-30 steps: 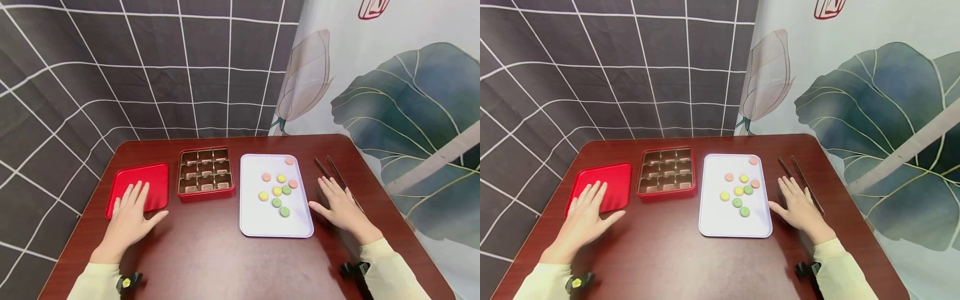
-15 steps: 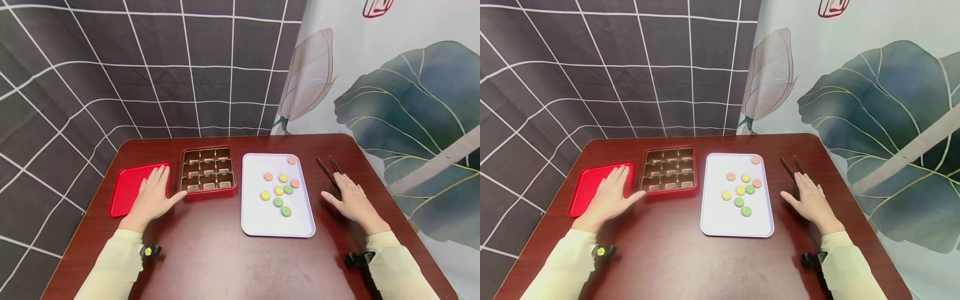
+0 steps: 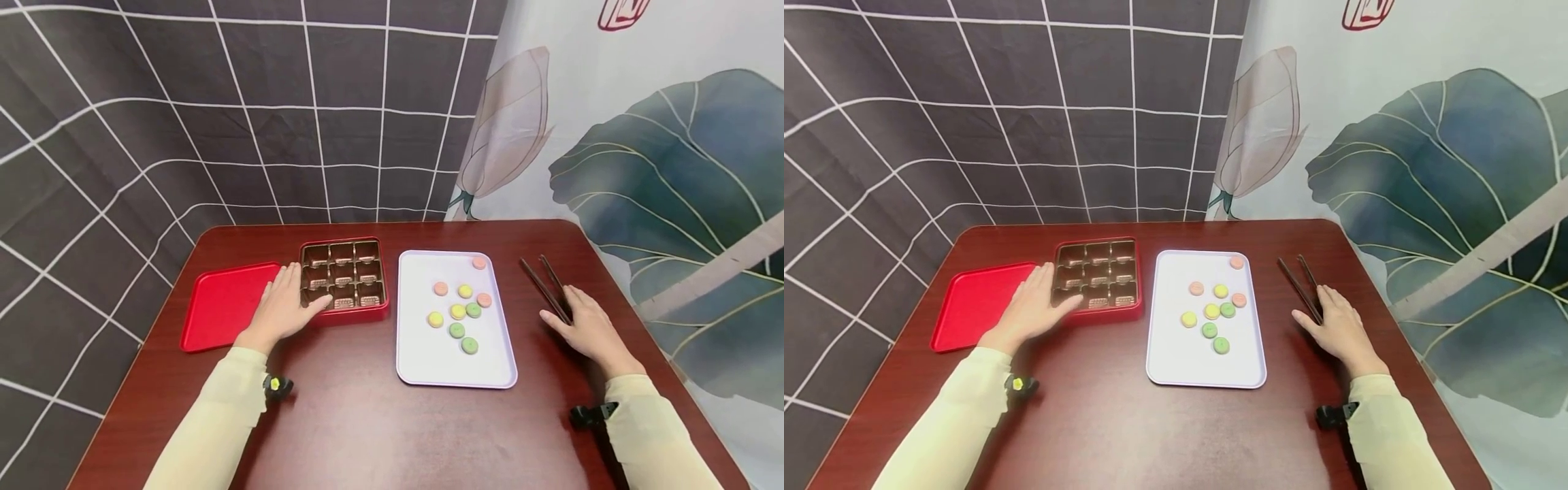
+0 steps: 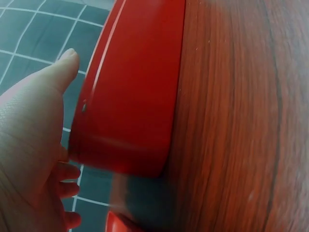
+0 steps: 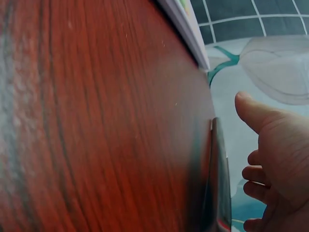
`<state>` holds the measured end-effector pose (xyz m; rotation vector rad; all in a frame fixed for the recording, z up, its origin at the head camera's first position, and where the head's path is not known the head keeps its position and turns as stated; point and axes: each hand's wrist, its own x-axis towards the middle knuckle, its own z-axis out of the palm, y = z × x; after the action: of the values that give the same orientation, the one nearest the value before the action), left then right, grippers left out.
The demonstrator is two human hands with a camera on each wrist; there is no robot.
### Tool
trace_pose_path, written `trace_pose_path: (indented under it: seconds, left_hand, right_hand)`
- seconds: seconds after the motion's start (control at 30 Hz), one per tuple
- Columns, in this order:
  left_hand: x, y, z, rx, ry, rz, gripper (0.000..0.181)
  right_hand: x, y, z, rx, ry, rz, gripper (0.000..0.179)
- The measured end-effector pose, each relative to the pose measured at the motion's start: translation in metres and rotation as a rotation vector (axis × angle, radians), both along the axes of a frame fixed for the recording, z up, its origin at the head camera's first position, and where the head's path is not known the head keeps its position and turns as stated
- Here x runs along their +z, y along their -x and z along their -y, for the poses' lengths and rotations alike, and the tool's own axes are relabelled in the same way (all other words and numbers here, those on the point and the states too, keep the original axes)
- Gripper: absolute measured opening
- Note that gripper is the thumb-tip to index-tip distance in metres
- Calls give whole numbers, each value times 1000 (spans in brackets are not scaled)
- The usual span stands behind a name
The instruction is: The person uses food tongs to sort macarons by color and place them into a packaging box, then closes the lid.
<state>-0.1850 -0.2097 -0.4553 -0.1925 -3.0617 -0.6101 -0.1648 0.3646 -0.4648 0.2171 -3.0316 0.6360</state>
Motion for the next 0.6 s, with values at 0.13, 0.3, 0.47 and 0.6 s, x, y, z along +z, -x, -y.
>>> trace_pose_path:
  seconds: [0.13,0.3,0.47,0.6]
  left_hand:
    - [-3,3,-5,18,-12,19,112]
    - [-7,4,-7,52,-45,40,115]
    - [-11,2,-7,73,-65,37,118]
    - [-12,-1,-9,76,-85,24,122]
  right_hand:
    - [-6,4,-5,-29,7,29,92]
    - [-13,8,-10,-63,1,62,95]
    - [-18,11,-11,-77,-14,55,95]
    - [-19,9,-13,-99,-8,43,90]
